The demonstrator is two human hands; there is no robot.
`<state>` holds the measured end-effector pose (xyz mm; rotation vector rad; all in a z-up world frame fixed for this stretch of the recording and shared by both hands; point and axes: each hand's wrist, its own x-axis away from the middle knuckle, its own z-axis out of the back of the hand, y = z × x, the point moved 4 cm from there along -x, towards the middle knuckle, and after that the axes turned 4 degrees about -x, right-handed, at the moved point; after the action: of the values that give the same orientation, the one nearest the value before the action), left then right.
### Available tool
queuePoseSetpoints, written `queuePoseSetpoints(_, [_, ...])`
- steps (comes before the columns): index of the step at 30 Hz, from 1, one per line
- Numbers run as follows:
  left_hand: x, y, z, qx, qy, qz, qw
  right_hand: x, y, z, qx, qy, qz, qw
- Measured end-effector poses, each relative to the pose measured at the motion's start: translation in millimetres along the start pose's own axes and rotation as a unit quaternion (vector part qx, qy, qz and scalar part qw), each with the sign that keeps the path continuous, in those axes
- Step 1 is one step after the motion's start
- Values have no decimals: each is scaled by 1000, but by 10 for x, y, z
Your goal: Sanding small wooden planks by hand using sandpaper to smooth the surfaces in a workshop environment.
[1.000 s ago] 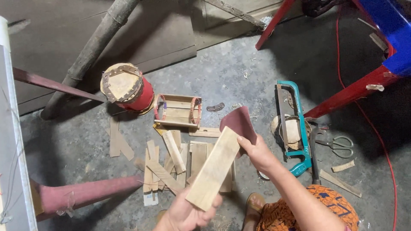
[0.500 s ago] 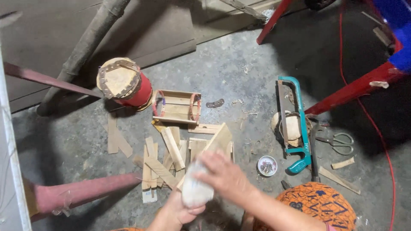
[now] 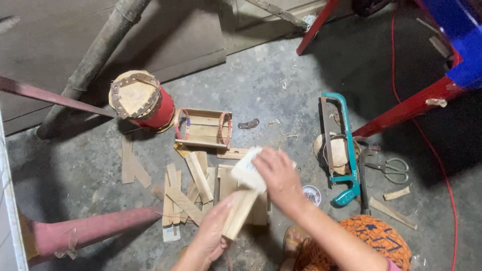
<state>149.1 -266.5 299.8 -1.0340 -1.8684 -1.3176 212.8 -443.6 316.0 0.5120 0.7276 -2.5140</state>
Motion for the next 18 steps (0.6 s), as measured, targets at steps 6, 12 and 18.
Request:
queuePoseSetpoints(6, [-295,-234,257,72,84,-123,986,321,-481,-241,-318,-261,-258,874])
queuePoseSetpoints(12, [34,18,92,-84,101,-29,991,122,-251,-92,-283,-279,-386,832])
queuePoseSetpoints(18, [-163,-111,287,-40,74,-191,978,237,-340,-74,-91,-45,81,992])
